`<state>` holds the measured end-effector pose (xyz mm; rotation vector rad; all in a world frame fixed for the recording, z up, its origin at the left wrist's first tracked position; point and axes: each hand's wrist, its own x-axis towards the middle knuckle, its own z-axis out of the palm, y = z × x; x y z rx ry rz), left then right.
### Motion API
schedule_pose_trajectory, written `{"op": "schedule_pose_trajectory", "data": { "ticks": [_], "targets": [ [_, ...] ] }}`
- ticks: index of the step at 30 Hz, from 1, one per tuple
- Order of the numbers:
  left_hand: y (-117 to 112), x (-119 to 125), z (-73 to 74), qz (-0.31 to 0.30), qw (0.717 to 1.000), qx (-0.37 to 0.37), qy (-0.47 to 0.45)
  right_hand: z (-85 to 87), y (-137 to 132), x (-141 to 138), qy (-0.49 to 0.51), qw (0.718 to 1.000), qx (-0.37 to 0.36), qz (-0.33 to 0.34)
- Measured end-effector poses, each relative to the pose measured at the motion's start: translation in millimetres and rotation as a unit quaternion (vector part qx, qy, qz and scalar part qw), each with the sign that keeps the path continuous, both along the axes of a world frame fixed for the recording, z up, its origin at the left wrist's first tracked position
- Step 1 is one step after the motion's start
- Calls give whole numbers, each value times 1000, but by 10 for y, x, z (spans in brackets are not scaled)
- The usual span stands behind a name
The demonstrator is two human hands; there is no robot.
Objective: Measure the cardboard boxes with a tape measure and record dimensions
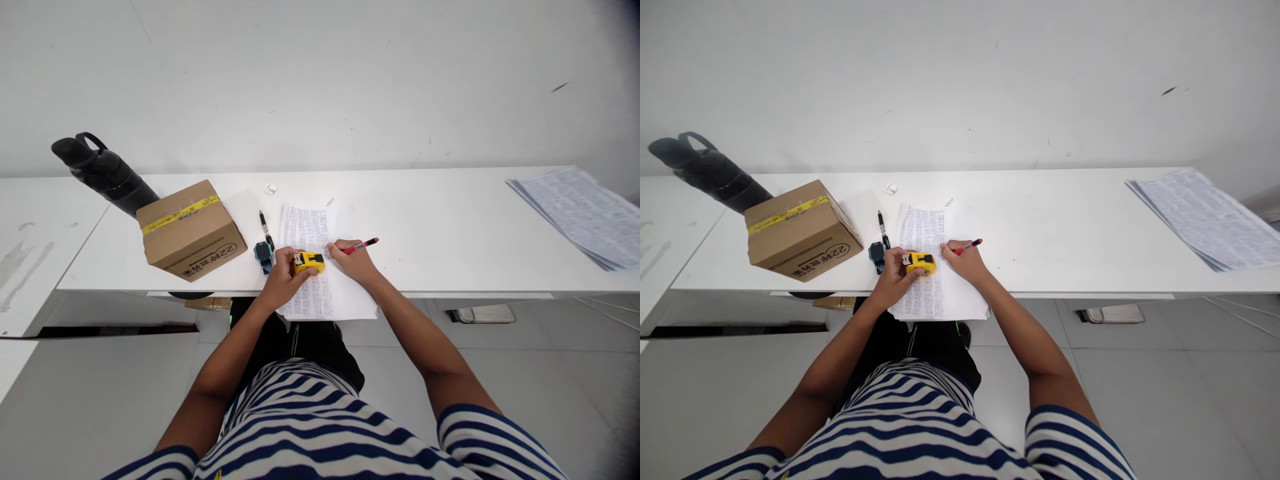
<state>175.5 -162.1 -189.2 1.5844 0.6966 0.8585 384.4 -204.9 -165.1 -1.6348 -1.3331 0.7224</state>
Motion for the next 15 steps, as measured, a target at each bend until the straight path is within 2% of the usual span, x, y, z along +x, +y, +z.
{"op": "schedule_pose_trajectory", "data": {
  "ticks": [4,9,12,15],
  "targets": [
    [-1,7,30,12,1000,-17,9,-8,-10,-3,-1,1000,9,4],
    [-8,15,47,21,999,-25,12,-1,-15,-13,-7,1000,14,-26],
    [-7,9,42,12,1000,-14,10,8,-11,-12,-4,1000,-1,-4],
    [-4,1,33,0,1000,-1,7,8,-8,-10,-10,1000,6,-10]
  ]
}}
